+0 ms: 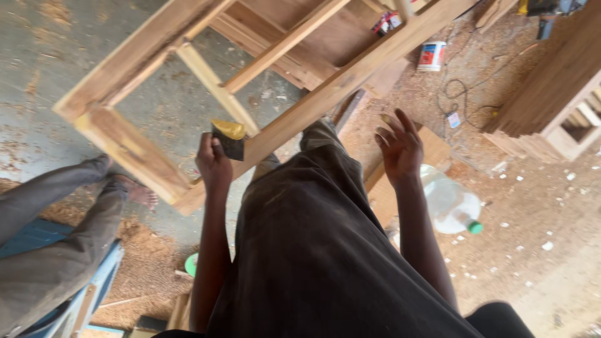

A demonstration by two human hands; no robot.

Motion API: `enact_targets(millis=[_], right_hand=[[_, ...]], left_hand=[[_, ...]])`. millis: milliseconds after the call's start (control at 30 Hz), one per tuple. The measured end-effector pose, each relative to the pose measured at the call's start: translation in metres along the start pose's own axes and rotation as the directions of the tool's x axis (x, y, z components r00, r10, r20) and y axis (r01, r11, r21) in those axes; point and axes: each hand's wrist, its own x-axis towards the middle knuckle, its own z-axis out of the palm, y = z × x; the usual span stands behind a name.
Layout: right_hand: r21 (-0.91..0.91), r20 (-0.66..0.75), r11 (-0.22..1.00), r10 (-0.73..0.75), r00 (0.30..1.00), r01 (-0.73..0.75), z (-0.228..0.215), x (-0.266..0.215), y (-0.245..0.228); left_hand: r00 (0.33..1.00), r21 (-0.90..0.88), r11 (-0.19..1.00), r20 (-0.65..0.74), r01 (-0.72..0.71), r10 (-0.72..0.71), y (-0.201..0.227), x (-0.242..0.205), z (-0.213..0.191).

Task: The person sands a wooden frame using a sanding block. They move around the frame, sanding different sections and edges while holding the frame with one hand and the sanding block with the other.

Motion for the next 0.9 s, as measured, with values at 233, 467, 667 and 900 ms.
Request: enact_targets(millis=[233,467,667,900], right_hand=[[-0.250,0.069,0.968,0.045,0.997,-0.026,-0.014,0.106,-0.089],[-0.661,0.268,0.712,-0.073,0.961,0.239,-0.030,0.190,-0.146],[-0.811,0.401,0.460,-0.015,0.916,0.362,-0.011,0.232,-0.167],[-0.816,0.466,0.416,0.063,0.883,0.401,0.014,0.260,-0.152]], left_hand=[[0.996,0.020,0.999,0.087,-0.036,0.034,0.065,0.025,0.063],[0.991,-0.015,0.998,0.123,-0.060,0.061,0.103,0.035,0.101],[0.998,-0.037,0.999,0.058,-0.021,0.023,0.111,0.037,0.114],[0.999,0.013,0.999,-0.034,-0.036,0.036,0.104,0.034,0.120]])
